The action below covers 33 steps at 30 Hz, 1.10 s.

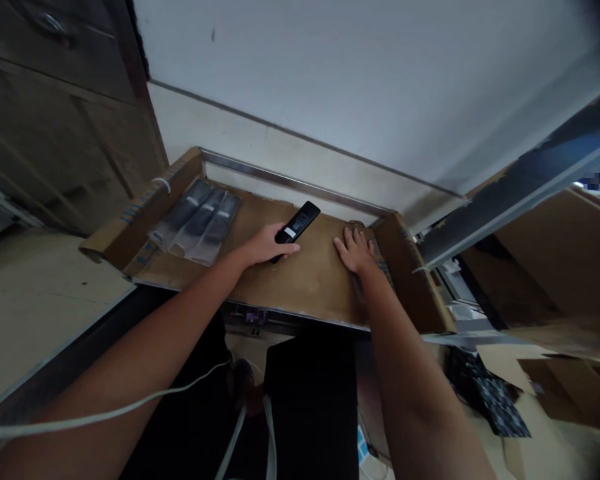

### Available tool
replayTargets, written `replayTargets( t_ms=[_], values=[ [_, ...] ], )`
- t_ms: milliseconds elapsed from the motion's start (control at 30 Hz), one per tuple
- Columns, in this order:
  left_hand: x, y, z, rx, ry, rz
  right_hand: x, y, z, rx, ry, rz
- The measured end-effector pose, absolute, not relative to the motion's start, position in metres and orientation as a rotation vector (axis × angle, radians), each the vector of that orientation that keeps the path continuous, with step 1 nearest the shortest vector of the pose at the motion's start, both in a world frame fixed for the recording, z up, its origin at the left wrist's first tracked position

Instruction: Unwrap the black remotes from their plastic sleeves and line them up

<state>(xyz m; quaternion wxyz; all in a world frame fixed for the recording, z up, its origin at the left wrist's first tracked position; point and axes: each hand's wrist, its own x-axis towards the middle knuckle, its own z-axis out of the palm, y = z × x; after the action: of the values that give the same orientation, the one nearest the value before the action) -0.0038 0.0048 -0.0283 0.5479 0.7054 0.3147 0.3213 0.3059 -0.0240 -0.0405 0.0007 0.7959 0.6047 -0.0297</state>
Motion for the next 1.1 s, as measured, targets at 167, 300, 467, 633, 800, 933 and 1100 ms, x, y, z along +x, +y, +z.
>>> replayTargets(
  t_ms=[167, 300, 467, 633, 800, 933, 1100],
  values=[
    [-0.003, 0.005, -0.029, 1.662, 0.736, 0.778, 0.303, -0.024, -0.034, 2.534, 1.877, -0.076],
    [-0.002, 0.006, -0.031, 1.647, 0.759, 0.779, 0.301, -0.022, -0.033, 2.489, 1.86, -0.089],
    [-0.002, 0.007, -0.033, 1.63, 0.759, 0.788, 0.296, -0.025, -0.029, 2.502, 1.864, -0.089],
    [-0.002, 0.006, -0.032, 1.626, 0.736, 0.787, 0.296, -0.033, -0.022, 2.544, 1.85, -0.139],
    [-0.003, 0.004, -0.028, 1.658, 0.771, 0.786, 0.299, -0.044, -0.02, 2.52, 1.859, -0.117],
    [-0.003, 0.005, -0.029, 1.656, 0.755, 0.784, 0.293, -0.059, -0.029, 2.525, 1.868, -0.104],
    [-0.003, 0.006, -0.03, 1.667, 0.756, 0.801, 0.285, -0.076, -0.037, 2.548, 1.94, -0.086]
  ],
)
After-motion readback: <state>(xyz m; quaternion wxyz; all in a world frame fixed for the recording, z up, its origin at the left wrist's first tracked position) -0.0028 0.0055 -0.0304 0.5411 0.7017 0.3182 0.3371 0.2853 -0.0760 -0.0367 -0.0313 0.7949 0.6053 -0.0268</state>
